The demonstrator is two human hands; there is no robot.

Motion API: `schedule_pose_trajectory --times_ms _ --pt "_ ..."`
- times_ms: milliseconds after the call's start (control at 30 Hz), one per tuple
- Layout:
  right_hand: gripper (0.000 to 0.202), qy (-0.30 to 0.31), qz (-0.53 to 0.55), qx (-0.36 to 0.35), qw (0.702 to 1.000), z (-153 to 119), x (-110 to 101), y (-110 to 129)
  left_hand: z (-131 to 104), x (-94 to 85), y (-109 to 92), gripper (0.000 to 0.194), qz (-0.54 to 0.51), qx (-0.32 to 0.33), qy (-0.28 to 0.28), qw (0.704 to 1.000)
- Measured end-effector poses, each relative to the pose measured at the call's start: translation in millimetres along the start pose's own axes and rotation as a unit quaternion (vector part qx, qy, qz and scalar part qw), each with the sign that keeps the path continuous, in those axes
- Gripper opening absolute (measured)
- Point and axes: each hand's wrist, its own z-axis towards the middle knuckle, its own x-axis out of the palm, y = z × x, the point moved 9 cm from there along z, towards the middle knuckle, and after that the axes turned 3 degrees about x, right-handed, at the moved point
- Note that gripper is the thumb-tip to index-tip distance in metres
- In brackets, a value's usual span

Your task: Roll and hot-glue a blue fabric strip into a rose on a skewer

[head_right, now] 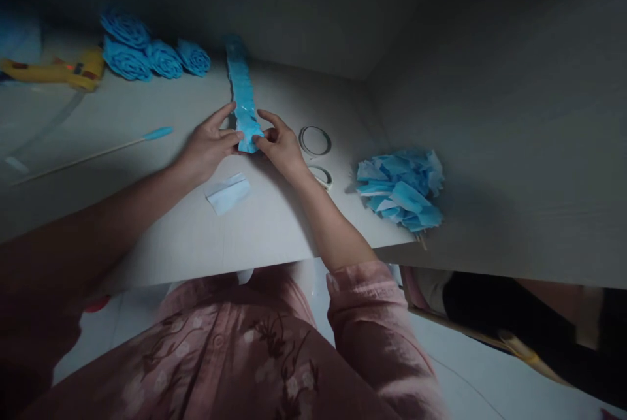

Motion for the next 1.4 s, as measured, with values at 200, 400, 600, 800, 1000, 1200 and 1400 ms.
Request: schedule_pose_trajectory --times_ms 200,400,600,800,1000,1200,1400 --pt "0.07 -0.017 0.006 0.009 1.0 -2 3 2 0 -2.2 -4 0.06 -0.005 -0.01 0.006 1.0" --pt "0.072 -0.018 0.043 0.028 0.999 -8 -11 3 4 -8.6 -3 0.061 -0.016 0.001 -0.001 1.0" --pt "0.077 -0.054 0.053 0.027 0.997 -8 -30 1 4 -9.6 -4 0.063 -0.017 -0.007 -0.01 1.0" --pt "0.069 -0.016 -0.001 0.012 1.0 -7 -19 7 1 -7.7 -5 0.06 -0.022 -0.021 -0.017 0.999" --pt "0.06 -0.002 -0.013 0.008 1.0 -9 -10 8 4 -11.5 -1 0.056 -0.021 -0.03 -0.012 0.999" --pt "0.058 -0.019 0.014 0.022 0.999 -8 -6 3 1 -10.7 -8 0.029 -0.033 -0.043 0.005 0.999" --pt "0.051 0.024 -0.004 0.02 1.0 -18 1 14 0 -30.7 -26 0.032 0.078 0.019 -0.056 0.995"
